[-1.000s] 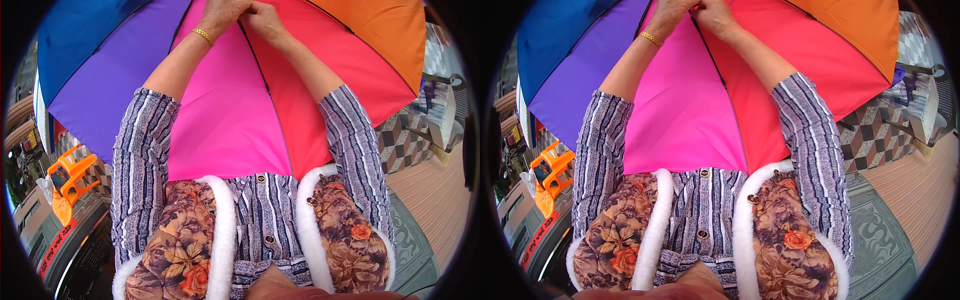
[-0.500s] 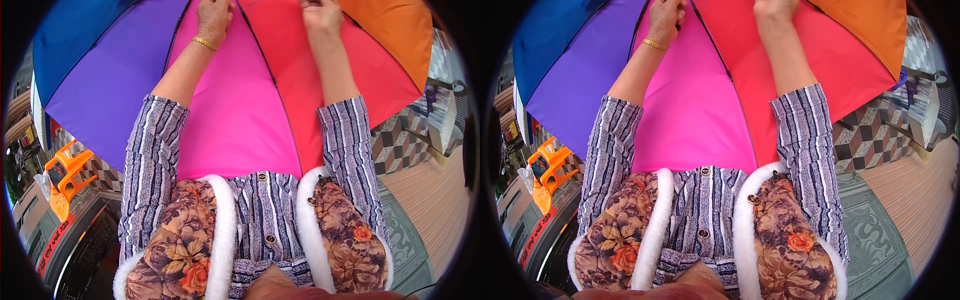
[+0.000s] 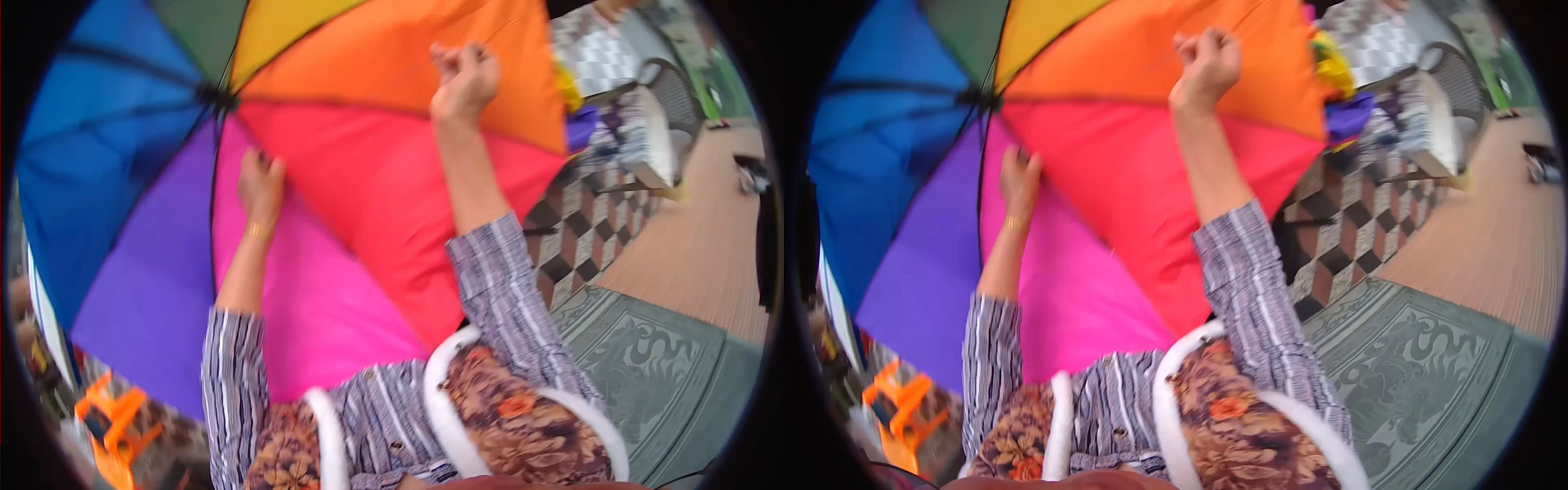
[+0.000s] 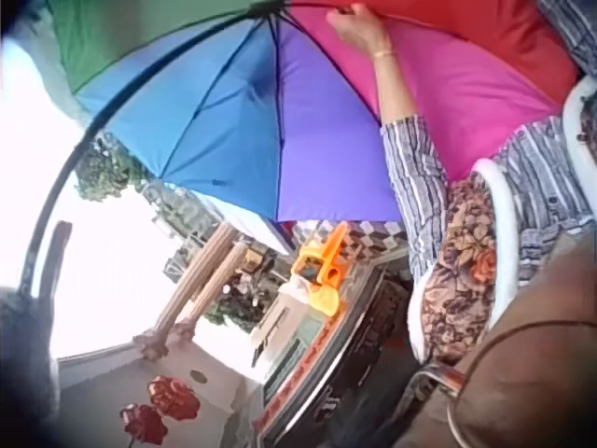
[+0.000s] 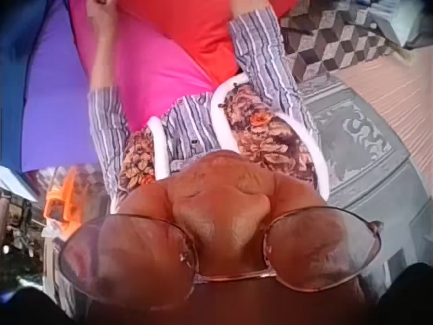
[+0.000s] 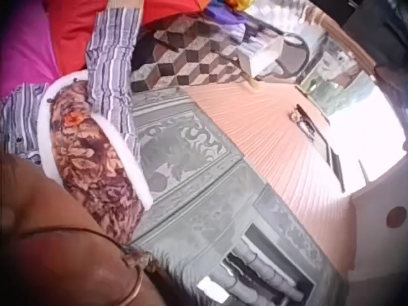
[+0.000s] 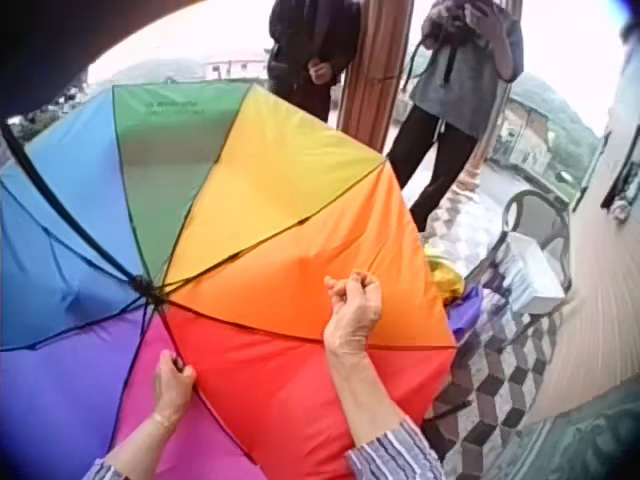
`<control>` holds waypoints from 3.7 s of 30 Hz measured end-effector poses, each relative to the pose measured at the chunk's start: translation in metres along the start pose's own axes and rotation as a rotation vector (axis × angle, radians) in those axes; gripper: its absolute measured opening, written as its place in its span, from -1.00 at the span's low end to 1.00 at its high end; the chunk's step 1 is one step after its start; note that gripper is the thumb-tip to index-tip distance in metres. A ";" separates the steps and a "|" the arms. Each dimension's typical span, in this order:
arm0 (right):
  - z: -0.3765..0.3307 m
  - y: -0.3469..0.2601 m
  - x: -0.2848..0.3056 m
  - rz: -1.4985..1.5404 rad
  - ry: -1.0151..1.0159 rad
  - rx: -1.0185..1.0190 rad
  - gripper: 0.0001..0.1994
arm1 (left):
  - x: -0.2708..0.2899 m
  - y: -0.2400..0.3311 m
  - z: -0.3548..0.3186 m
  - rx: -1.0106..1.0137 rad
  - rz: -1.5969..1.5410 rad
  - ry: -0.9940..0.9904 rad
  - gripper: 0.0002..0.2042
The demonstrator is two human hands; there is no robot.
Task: Sewing and repairing the fabric panels of a multi-colored umbrella.
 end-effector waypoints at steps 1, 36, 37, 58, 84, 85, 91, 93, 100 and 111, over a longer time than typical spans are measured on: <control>0.011 -0.012 -0.005 -0.004 -0.015 0.006 -0.96 | 0.001 0.000 0.000 0.037 0.000 -0.016 -0.79; -0.150 0.104 -0.014 -0.553 -0.486 -0.806 -0.90 | 0.024 0.031 0.024 0.242 -0.587 -0.150 -0.88; -0.150 0.103 -0.014 -0.433 -0.401 -0.863 -0.89 | 0.024 0.031 0.026 0.258 -0.630 -0.148 -0.88; -0.033 0.010 0.024 -0.445 -0.634 -1.046 -0.93 | 0.017 0.010 0.019 0.018 -0.461 -0.207 -0.85; 0.037 -0.116 0.000 0.351 -0.733 -0.660 -0.91 | 0.016 0.037 0.015 -0.638 0.477 -0.261 -0.80; 0.047 -0.125 0.003 0.459 -0.685 -0.702 -0.96 | 0.016 0.036 0.014 -0.625 0.467 -0.247 -0.80; 0.037 -0.125 -0.003 0.425 -0.588 -0.663 -0.96 | 0.030 0.037 0.007 -0.463 0.318 -0.191 -0.74; 0.032 -0.130 -0.010 0.374 -0.545 -0.508 -0.96 | 0.036 0.024 0.009 -0.505 0.348 -0.188 -0.73; 0.026 -0.152 -0.025 0.179 -0.736 -0.630 -0.95 | 0.038 0.020 0.016 -0.685 0.498 -0.346 -0.70; -0.015 -0.158 -0.053 -0.080 -1.004 -0.389 -0.79 | 0.043 0.047 0.027 -0.720 0.758 -0.559 -0.75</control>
Point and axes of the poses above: each hand's wrist, its own z-axis towards the middle knuckle, its own x-axis out of the back of the hand, y = z × x, the point moved 2 cm from there along z, towards the middle knuckle, and after that the axes turned 9 degrees about z, right-handed, at the moved point
